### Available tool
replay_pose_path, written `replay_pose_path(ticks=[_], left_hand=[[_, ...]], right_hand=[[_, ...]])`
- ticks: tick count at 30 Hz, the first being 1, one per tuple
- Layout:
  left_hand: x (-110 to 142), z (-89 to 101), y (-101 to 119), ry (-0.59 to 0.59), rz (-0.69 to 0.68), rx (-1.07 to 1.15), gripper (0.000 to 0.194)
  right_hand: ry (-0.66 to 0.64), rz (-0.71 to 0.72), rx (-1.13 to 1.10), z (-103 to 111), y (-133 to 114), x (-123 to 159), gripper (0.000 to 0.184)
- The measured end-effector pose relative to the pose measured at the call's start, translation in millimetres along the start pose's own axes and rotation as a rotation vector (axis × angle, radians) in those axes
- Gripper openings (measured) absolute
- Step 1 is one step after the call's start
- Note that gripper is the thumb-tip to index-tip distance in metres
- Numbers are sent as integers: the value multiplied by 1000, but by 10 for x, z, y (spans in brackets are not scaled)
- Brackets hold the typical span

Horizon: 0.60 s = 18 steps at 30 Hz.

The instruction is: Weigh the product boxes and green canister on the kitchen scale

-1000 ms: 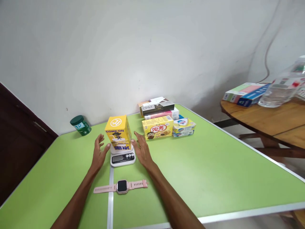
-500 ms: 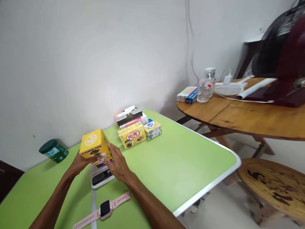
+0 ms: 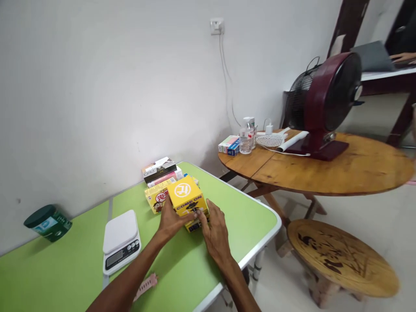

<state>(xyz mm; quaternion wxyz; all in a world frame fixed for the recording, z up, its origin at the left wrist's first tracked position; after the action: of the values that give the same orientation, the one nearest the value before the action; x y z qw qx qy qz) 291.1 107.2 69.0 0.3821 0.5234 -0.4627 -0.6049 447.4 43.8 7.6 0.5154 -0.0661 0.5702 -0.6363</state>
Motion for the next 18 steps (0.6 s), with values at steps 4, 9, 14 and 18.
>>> replay_pose_path(ticks=[4,9,14,18], left_hand=[[-184,-255,-134,41,-2,-161,82],[-333,-331,-159,66,-14,-318,81],[-345,-446,-208,122,16,-296,97],[-178,-349,-177,39,53,-244,128]], right_hand=[[-64,-100,-38,2,236,-139,58],[-97,-129,-34,-74,310,-312,55],[-114,-118,52,-80,355,-407,54],[-99,-129,190,-25,415,-340,61]])
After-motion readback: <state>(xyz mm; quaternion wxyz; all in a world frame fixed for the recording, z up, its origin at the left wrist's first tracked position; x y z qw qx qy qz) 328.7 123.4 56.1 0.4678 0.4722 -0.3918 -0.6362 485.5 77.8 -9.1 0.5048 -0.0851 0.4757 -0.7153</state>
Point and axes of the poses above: each hand's wrist, its own x-axis away from the middle knuckle, its own z-axis out of the back of the hand, y = z × x, the point moved 5 cm from there along -x, towards the middle knuckle, and after that the axes turned 8 degrees about x, right-handed, at the moved point
